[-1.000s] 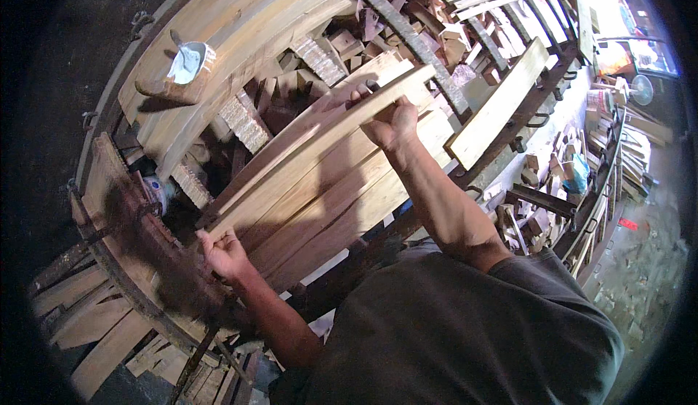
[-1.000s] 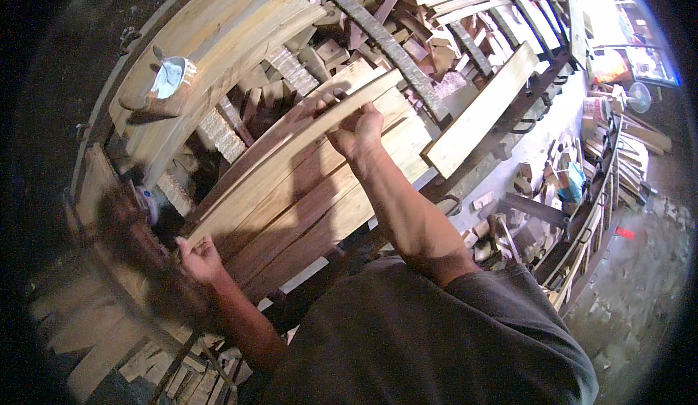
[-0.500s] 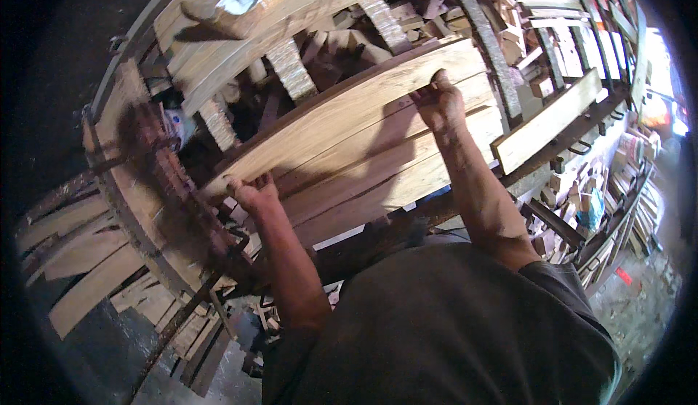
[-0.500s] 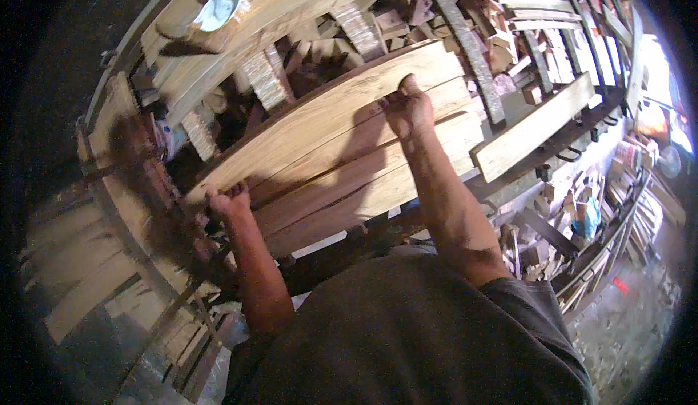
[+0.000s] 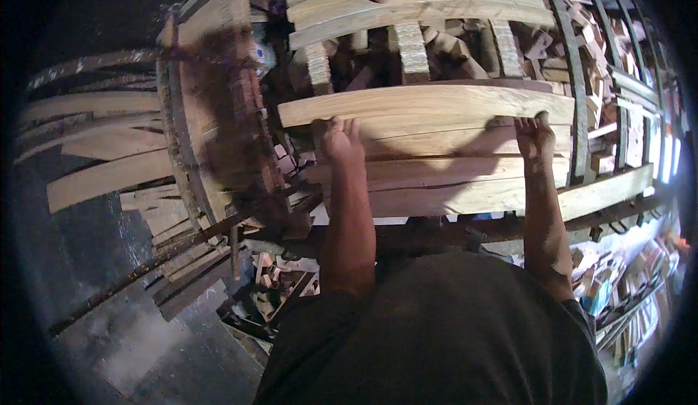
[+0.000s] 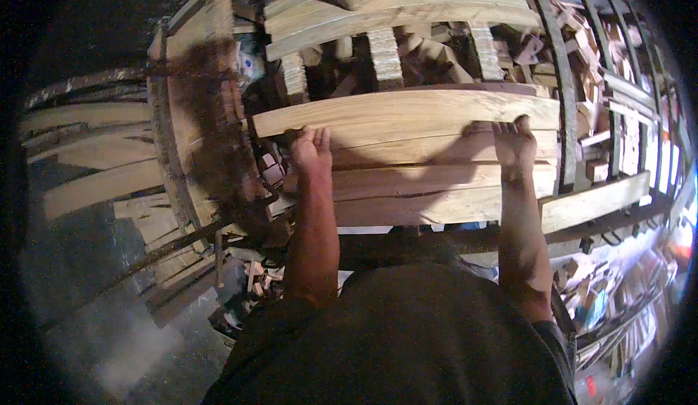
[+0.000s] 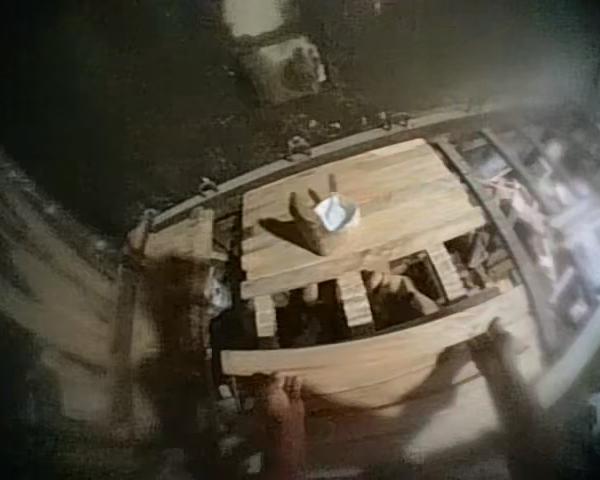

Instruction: The person walks through a workshop carrying wooden planks, then uses a brush to apply glue to the edges of the planks and arranges them on a metal frame.

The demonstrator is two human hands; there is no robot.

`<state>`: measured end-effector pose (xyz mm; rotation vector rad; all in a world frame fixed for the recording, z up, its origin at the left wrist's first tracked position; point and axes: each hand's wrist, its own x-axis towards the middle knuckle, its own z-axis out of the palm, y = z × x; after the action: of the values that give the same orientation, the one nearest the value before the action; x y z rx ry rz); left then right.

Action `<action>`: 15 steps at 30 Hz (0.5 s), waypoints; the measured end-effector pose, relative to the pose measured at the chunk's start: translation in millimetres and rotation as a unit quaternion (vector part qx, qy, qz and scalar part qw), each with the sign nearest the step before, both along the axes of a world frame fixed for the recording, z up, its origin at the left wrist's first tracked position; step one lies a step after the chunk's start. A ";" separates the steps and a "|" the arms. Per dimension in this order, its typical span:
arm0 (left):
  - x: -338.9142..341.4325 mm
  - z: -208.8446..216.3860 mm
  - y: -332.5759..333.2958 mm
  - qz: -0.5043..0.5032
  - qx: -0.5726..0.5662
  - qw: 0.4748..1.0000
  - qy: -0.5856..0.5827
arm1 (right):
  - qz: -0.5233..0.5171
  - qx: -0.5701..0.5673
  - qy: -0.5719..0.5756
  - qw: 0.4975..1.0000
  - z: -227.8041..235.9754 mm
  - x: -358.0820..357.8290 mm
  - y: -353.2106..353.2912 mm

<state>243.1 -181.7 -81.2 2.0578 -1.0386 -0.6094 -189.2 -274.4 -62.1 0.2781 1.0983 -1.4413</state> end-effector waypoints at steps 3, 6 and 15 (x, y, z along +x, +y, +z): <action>-8.6 1.2 -9.3 0.129 -0.043 0.944 0.300 | 0.043 -0.047 0.019 0.998 -22.8 -22.3 6.2; -38.1 51.4 -24.5 0.312 0.021 0.848 0.428 | 0.084 -0.092 -0.014 0.992 -64.2 -44.6 16.3; -89.4 75.1 -56.6 -0.326 -0.047 0.929 -0.167 | 0.016 0.007 0.023 1.000 10.7 -0.5 4.6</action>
<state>153.7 -238.4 -6.1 1.7436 -1.9474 -0.5155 -189.7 -269.8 -51.4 0.2368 1.1457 -1.4186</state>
